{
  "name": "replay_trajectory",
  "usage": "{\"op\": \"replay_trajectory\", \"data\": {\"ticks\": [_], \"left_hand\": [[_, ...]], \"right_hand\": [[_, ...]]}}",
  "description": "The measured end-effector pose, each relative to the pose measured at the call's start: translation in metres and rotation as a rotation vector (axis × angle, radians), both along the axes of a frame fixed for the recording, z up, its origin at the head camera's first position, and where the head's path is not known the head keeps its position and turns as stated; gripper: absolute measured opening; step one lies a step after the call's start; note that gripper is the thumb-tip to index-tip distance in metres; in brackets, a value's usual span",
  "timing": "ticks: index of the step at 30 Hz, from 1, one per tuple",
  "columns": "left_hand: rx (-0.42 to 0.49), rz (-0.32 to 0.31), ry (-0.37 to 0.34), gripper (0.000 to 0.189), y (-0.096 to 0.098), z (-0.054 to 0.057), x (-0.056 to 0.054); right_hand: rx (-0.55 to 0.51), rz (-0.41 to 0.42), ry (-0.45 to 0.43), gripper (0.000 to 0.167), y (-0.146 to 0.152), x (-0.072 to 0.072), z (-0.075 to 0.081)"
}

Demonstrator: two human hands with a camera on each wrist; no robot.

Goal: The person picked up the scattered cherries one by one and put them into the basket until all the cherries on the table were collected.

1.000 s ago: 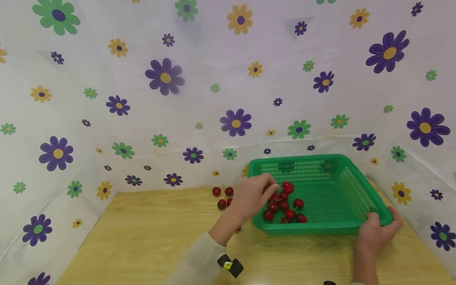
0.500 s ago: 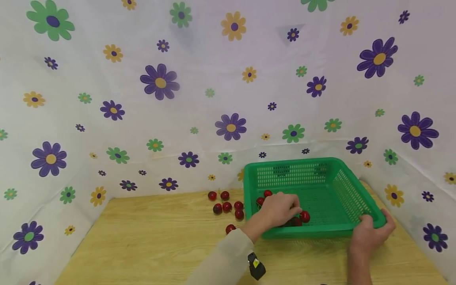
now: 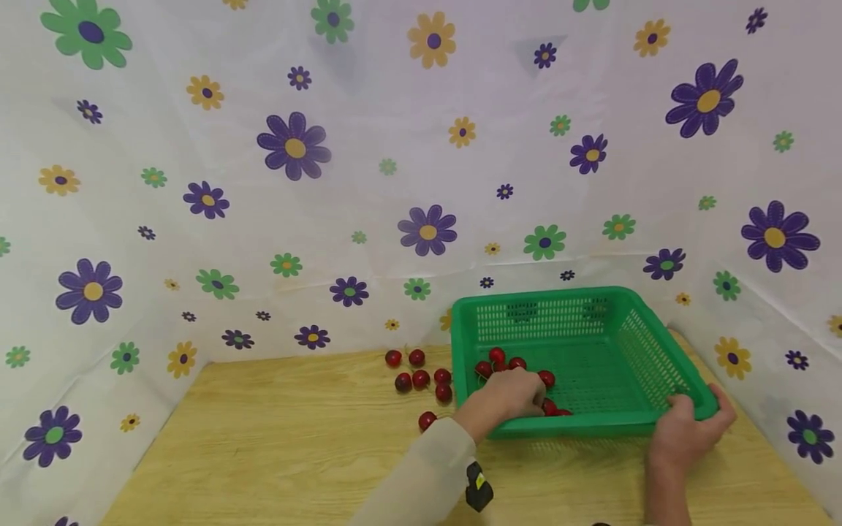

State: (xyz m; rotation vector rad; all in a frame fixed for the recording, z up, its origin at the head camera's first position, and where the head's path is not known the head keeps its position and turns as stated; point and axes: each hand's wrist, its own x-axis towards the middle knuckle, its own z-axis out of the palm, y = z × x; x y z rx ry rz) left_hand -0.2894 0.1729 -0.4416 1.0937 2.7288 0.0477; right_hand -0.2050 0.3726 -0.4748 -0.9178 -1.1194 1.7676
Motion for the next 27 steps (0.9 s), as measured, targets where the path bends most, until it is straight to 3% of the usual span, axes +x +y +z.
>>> {"op": "replay_trajectory", "data": {"ticks": [8, 14, 21, 23, 27], "left_hand": [[0.027, 0.034, 0.011, 0.052, -0.001, 0.0, 0.001], [0.127, 0.011, 0.129, 0.038, -0.002, 0.002, -0.001], [0.39, -0.046, 0.339, 0.018, -0.015, 0.006, 0.003], [0.482, -0.057, 0.34, 0.017, -0.023, 0.009, 0.005], [0.675, -0.04, 0.261, 0.017, -0.047, 0.013, 0.004]], "right_hand": [[0.003, -0.02, 0.035, 0.055, -0.003, -0.002, -0.001], [0.003, -0.019, 0.009, 0.055, -0.004, -0.002, -0.001], [0.012, -0.019, -0.017, 0.055, -0.003, -0.001, -0.001], [0.016, -0.018, -0.023, 0.054, -0.002, -0.001, -0.001], [0.023, -0.024, -0.025, 0.052, -0.002, -0.001, -0.001]]}}
